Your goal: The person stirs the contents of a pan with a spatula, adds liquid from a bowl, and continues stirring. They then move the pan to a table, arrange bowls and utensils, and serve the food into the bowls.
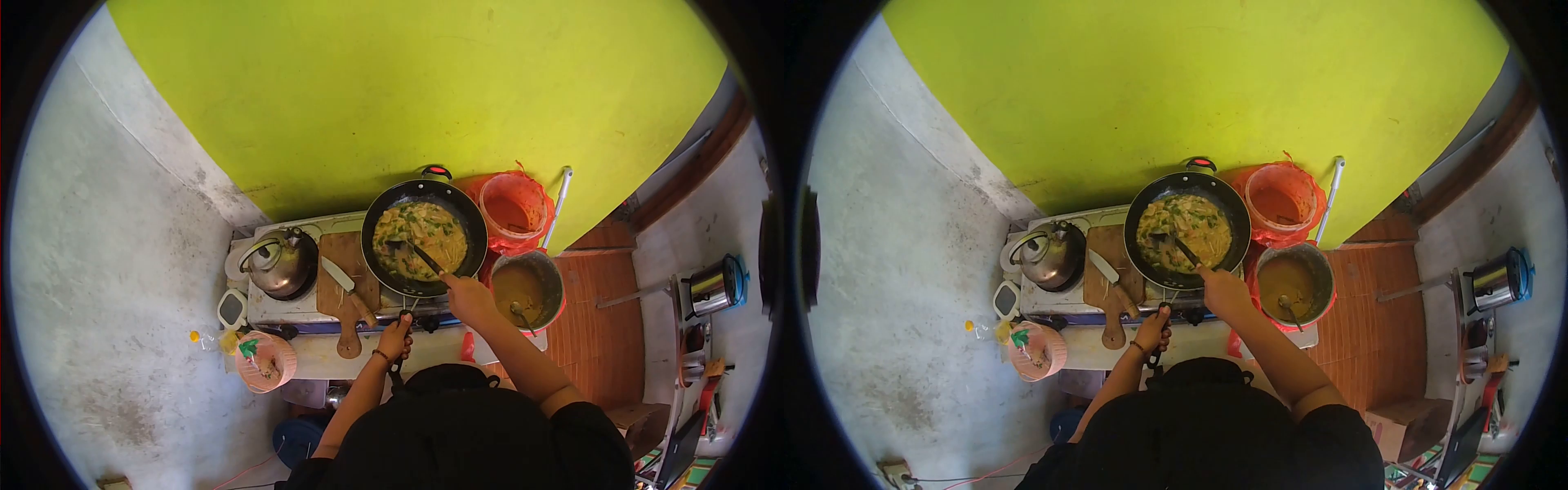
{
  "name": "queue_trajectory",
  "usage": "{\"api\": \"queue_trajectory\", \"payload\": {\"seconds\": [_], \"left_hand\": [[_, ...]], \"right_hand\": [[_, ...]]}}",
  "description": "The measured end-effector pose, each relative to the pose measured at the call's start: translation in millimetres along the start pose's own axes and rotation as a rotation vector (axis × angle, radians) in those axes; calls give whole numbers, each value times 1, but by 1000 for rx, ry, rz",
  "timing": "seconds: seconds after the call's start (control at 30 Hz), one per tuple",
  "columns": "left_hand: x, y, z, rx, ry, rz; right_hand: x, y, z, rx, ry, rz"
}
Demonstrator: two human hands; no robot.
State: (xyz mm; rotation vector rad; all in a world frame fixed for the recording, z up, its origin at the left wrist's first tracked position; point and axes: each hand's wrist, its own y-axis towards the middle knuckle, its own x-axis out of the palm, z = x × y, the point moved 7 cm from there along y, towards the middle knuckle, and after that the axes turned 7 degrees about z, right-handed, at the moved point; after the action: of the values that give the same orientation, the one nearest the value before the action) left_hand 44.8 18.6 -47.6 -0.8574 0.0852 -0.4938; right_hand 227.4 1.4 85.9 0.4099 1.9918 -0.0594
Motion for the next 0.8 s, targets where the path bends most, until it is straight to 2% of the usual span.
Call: {"api": "queue_trajectory", "payload": {"seconds": [0.17,0.33,0.43,0.63,0.73,0.8], "left_hand": [[0,1,-1,-6,-4,-7],[1,0,-1,-8,-8,-4],[1,0,-1,-10,-14,1],[-1,1,-2,-12,-17,11],[0,2,-3,-11,-13,8],[0,2,-3,-9,-11,9]], "right_hand": [[7,-3,8,-13,-31,-54],[-24,-33,3,-72,-58,-172],[-52,-38,10,-26,-22,-232],[-116,-42,17,-29,220,-155],[-113,-47,10,-1,237,-297],[-94,-46,10,44,241,-311]]}}
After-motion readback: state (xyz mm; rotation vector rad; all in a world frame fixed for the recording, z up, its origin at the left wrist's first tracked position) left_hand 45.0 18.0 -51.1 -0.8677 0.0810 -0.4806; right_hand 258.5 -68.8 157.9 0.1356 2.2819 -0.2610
